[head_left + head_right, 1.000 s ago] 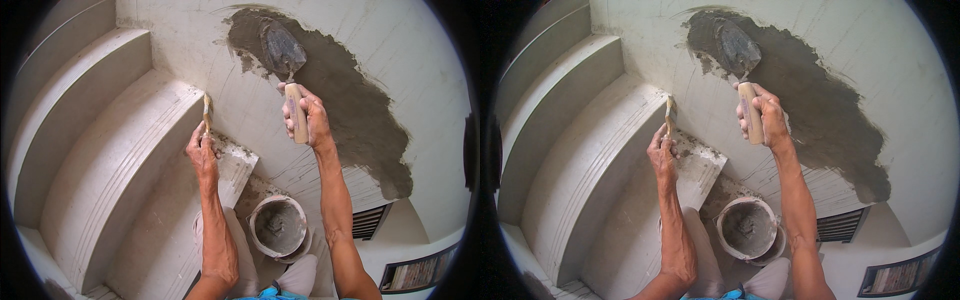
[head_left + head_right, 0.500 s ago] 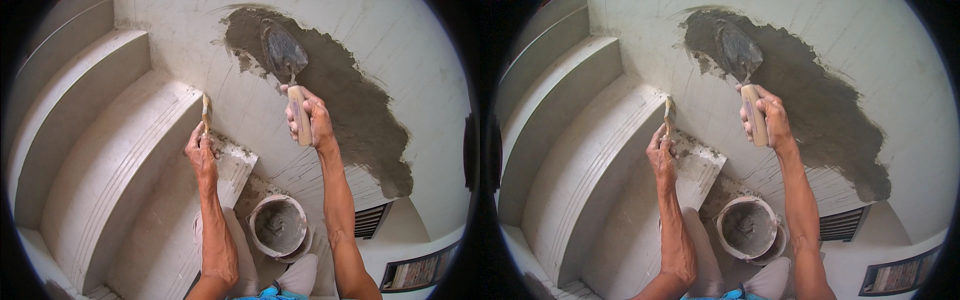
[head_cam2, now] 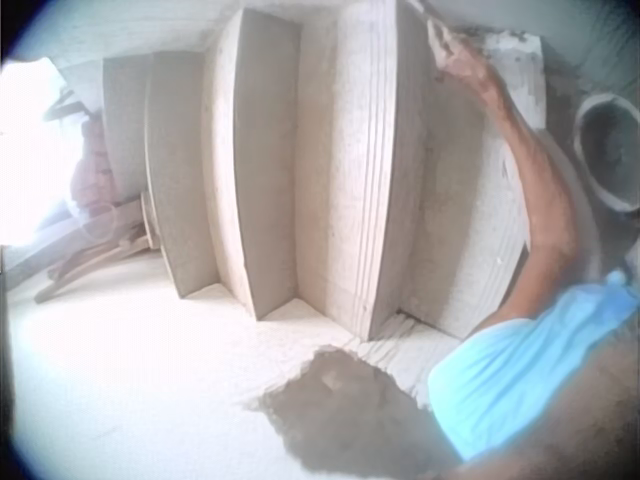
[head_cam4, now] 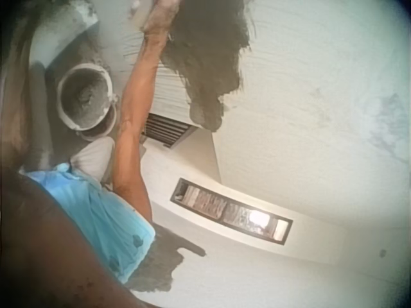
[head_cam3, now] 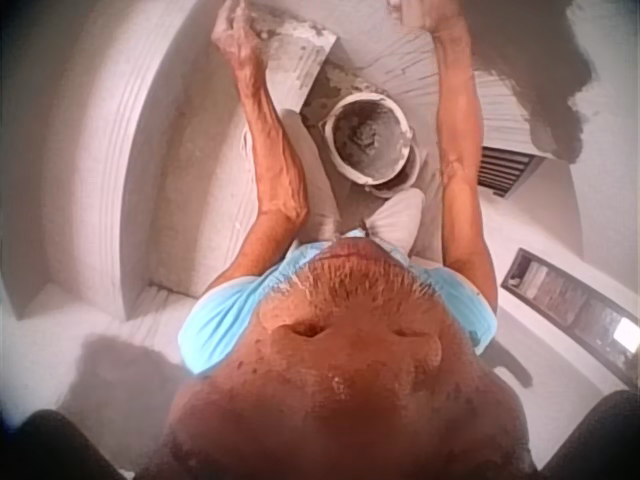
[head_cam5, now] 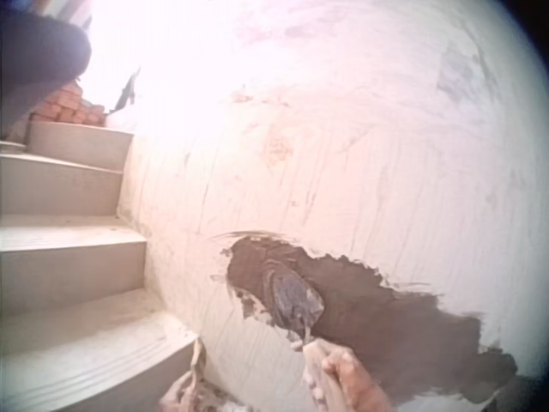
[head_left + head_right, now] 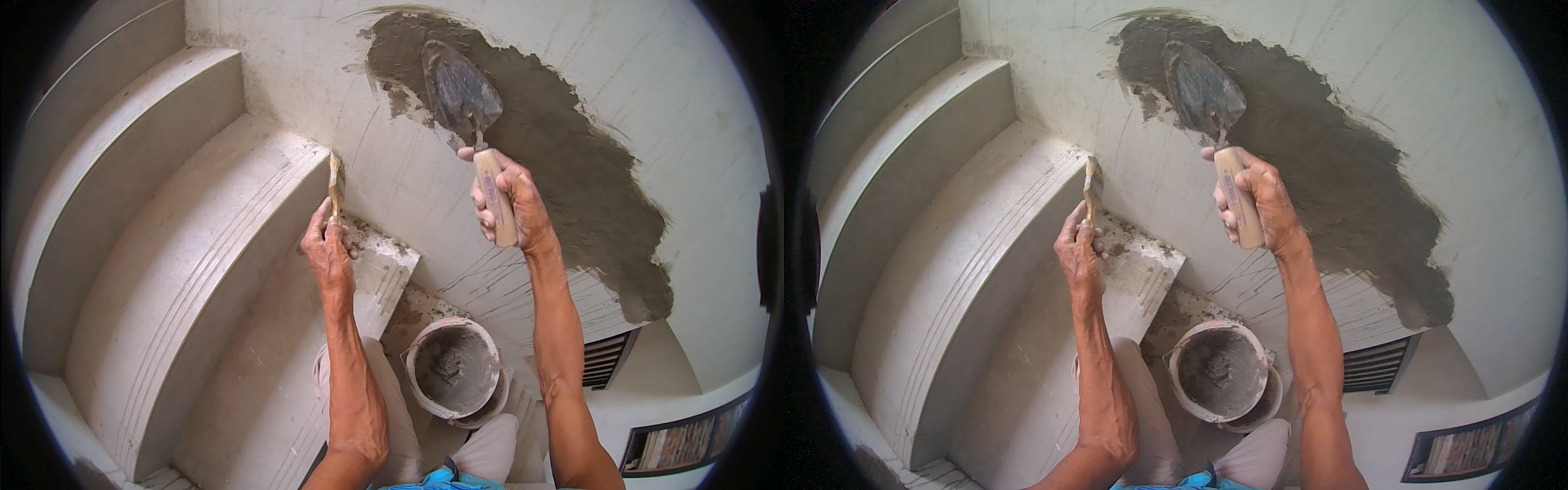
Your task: The person applies plaster to a wall using a trowel and a bucket. They repeatedly scoop plaster from the bucket and spread it onto the wall surface, smoothing it with the trowel. A brush is held in the other hand but not used during the clip.
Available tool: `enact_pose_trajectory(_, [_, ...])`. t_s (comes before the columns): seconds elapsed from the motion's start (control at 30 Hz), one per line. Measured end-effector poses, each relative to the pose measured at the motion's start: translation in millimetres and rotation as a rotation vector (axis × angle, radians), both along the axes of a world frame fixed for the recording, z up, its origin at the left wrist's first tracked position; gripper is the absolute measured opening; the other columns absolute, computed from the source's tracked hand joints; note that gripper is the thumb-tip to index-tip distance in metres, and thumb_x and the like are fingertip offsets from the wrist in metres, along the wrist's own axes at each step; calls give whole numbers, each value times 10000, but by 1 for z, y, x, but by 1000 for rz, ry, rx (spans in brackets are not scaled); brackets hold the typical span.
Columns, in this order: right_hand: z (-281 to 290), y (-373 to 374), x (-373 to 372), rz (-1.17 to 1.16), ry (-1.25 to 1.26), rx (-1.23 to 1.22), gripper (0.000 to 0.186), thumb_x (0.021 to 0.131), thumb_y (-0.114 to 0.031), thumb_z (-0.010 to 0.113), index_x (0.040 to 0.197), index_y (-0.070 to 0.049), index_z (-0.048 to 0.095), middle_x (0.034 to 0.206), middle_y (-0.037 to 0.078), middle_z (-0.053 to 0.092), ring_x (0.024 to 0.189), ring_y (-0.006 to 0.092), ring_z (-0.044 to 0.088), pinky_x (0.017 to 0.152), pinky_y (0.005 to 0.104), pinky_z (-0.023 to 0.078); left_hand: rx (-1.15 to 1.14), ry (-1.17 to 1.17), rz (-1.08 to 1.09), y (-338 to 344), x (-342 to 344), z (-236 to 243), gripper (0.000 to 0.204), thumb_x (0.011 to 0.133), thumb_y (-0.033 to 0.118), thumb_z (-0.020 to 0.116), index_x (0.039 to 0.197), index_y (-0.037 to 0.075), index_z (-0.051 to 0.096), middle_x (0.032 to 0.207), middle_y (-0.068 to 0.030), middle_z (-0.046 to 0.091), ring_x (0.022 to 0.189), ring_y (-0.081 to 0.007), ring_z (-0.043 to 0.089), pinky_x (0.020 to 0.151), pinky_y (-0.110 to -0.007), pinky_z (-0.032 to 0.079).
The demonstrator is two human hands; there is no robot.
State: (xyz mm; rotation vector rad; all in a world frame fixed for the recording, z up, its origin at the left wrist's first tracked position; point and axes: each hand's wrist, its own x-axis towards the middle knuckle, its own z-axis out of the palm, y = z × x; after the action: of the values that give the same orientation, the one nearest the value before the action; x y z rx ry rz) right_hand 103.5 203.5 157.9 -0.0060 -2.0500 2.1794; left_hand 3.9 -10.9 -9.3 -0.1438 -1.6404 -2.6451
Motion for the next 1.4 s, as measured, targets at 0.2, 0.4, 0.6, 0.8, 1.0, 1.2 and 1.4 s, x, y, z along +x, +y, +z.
enact_pose_trajectory(0.2, [14, 2, -12, -78, 39, 82, 499, 935, -278, 487, 1343, 6, 524, 720, 71, 593, 477, 99, 575, 367, 255, 507, -19, -18, -9, 1, -1, 0, 427, 978, 148, 561, 1376, -7, 564, 781, -16, 558, 608, -53, 504, 467, -209, 449])
enact_pose_trajectory(0.4, [-17, 9, -1, 13, -82, 43, 661, 924, -461, 644, 1369, 2, 486, 734, 62, 597, 482, 103, 593, 368, 264, 528, 2, -1, -6, 2, 0, -1, 426, 981, 156, 562, 1372, -15, 564, 788, -22, 560, 605, -55, 501, 466, -216, 449])
enact_pose_trajectory(0.6, [-1, 5, 6, -53, 8, 80, 427, 956, -248, 458, 1298, 0, 524, 729, 81, 591, 458, 104, 560, 363, 263, 513, 7, -17, -12, 3, 2, 4, 424, 983, 156, 563, 1372, -13, 565, 784, -24, 560, 603, -55, 498, 466, -220, 446])
enact_pose_trajectory(0.8, [9, 11, 2, -81, -11, 102, 420, 965, -236, 413, 1295, -5, 531, 729, 80, 590, 474, 103, 570, 369, 263, 511, -22, -16, -7, 2, 2, 2, 426, 981, 147, 559, 1376, -14, 563, 769, -22, 562, 603, -57, 504, 460, -224, 440])
enact_pose_trajectory(1.0, [-22, 16, 20, -62, -100, 64, 652, 931, -486, 629, 1327, 13, 493, 730, 58, 582, 467, 99, 570, 358, 258, 514, -41, 11, -8, 3, 2, 3, 436, 981, 159, 564, 1379, -17, 559, 771, -21, 558, 606, -60, 506, 464, -225, 439])
enact_pose_trajectory(1.2, [7, 12, 17, -99, 14, 108, 516, 940, -361, 524, 1315, -7, 519, 725, 67, 584, 476, 100, 564, 367, 259, 502, -4, -30, -14, 3, 2, 3, 447, 975, 172, 581, 1378, -19, 559, 782, -21, 559, 609, -64, 511, 468, -226, 441])
enact_pose_trajectory(1.4, [-23, 24, 29, -76, -83, 81, 690, 908, -512, 655, 1331, 8, 495, 725, 56, 585, 474, 103, 577, 356, 255, 509, -14, -18, -15, 4, 0, 0, 444, 969, 159, 577, 1375, -20, 562, 783, -23, 561, 611, -64, 512, 469, -224, 440])
